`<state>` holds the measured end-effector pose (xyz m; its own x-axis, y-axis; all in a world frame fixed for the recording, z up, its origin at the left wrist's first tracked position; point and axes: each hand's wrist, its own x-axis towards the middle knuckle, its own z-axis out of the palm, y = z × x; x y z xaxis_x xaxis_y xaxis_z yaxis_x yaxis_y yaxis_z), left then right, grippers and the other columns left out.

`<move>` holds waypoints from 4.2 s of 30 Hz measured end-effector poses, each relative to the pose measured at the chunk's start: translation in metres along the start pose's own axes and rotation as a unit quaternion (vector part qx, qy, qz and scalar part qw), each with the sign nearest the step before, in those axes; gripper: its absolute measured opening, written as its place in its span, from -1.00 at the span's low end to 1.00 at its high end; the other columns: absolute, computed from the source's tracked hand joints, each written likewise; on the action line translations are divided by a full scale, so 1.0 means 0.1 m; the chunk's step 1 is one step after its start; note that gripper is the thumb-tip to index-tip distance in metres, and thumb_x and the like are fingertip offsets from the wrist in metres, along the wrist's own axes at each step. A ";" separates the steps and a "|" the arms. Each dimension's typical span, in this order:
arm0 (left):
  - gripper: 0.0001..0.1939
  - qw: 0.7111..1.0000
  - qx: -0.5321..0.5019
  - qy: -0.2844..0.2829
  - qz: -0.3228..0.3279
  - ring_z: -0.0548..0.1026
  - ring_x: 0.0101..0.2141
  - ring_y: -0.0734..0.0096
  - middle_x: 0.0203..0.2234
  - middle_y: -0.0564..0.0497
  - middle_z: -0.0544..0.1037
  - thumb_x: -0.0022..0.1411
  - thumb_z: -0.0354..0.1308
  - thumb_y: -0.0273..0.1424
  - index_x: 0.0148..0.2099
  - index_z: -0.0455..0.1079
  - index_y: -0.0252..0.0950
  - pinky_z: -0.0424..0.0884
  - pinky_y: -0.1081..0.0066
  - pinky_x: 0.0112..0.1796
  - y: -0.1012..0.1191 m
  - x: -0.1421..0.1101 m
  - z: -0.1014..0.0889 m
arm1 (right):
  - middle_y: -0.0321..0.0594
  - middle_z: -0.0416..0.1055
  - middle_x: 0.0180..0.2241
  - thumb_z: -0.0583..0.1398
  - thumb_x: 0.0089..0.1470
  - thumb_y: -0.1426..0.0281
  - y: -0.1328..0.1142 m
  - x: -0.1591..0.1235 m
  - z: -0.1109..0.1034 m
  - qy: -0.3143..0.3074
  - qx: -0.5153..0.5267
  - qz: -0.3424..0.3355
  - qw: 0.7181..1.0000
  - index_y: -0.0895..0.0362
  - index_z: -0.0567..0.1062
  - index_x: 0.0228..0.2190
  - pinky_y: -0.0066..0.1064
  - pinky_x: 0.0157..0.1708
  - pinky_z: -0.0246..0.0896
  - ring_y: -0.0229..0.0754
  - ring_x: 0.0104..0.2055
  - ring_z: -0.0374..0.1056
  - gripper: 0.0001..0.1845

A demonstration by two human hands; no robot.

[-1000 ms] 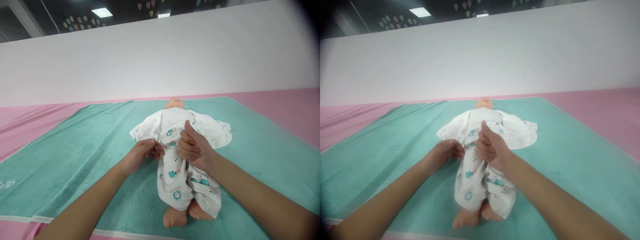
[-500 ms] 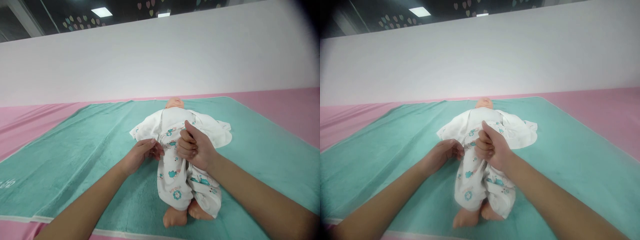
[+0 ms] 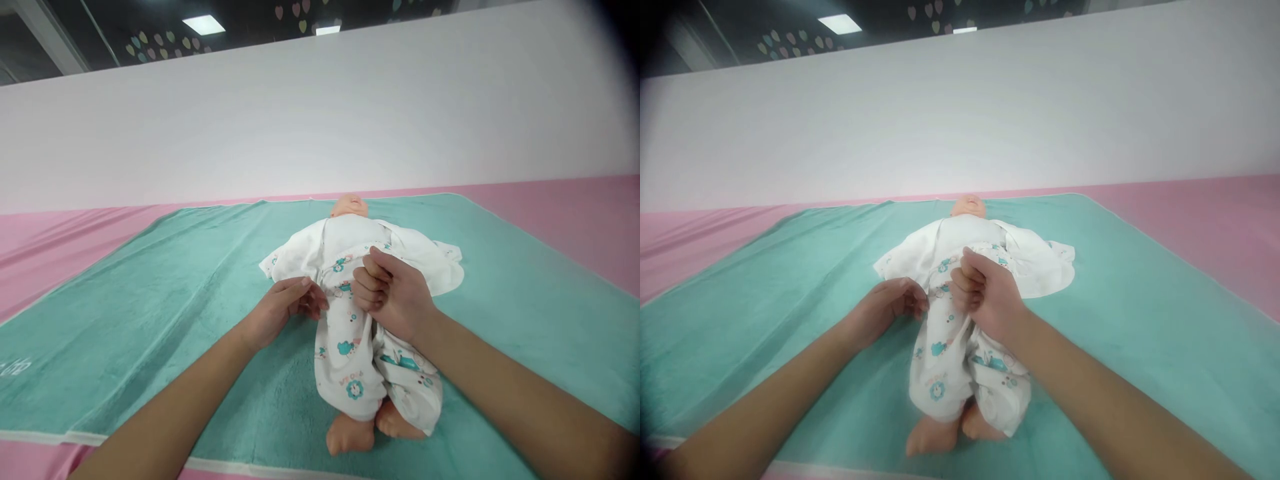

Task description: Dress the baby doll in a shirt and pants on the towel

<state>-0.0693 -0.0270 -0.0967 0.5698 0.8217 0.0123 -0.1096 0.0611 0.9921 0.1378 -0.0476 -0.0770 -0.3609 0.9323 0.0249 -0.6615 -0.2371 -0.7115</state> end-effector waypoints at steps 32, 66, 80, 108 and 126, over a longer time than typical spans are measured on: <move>-0.63 0.997 -0.082 0.009 -0.007 0.33 -0.53 0.46 -0.54 0.01 0.36 0.29 -0.08 -0.25 -0.49 0.29 -0.33 0.29 0.36 -0.40 0.05 -0.01 0.01 | -0.40 0.08 -0.61 0.17 0.09 0.20 0.04 0.03 0.02 0.002 -0.028 -0.008 1.000 0.14 0.20 -0.62 -0.52 -0.62 0.00 -0.38 -0.59 0.04 -0.60; -0.71 0.972 -0.233 0.036 0.012 0.38 -0.41 0.40 -0.43 -0.01 0.40 0.26 -0.04 -0.25 -0.38 0.37 -0.32 0.37 0.31 -0.33 0.12 -0.01 -0.04 | -0.13 0.43 -0.06 0.13 0.13 0.27 0.11 -0.05 0.13 -0.050 -0.242 -0.034 0.968 0.09 0.47 -0.23 -0.36 -0.22 0.31 -0.12 -0.05 0.37 -0.78; -0.82 0.987 -0.132 0.083 0.029 0.40 -0.36 0.39 -0.41 -0.01 0.43 0.20 0.08 -0.33 -0.36 0.41 -0.32 0.35 0.33 -0.27 0.10 0.00 -0.05 | -0.15 0.42 -0.05 0.15 0.12 0.26 0.11 -0.05 0.13 -0.038 -0.228 -0.027 0.973 0.07 0.48 -0.24 -0.34 -0.20 0.31 -0.10 -0.02 0.35 -0.79; -0.84 0.968 0.177 0.168 0.054 0.32 -0.50 0.44 -0.63 0.06 0.40 0.05 0.06 -0.46 -0.54 0.39 -0.30 0.23 0.45 -0.41 0.05 0.01 -0.01 | -0.21 0.44 -0.08 0.12 0.12 0.29 0.11 -0.08 0.16 -0.073 -0.421 -0.045 0.903 0.04 0.55 -0.31 -0.35 -0.28 0.34 -0.19 -0.17 0.40 -0.79; -0.86 0.978 0.117 0.165 0.052 0.38 -0.46 0.48 -0.53 0.03 0.49 0.10 0.21 -0.34 -0.33 0.50 -0.30 0.32 0.43 -0.35 0.05 0.01 0.01 | -0.13 0.44 -0.07 0.15 0.11 0.25 0.10 -0.03 0.13 -0.022 -0.228 -0.017 0.973 0.10 0.53 -0.31 -0.43 -0.34 0.31 -0.16 -0.17 0.42 -0.78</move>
<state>-0.0682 -0.0264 -0.0914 0.2674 0.9572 0.1112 0.0583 -0.1312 0.9896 0.1238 -0.0567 -0.0754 -0.3775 0.9228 0.0773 -0.3174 -0.0505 -0.9470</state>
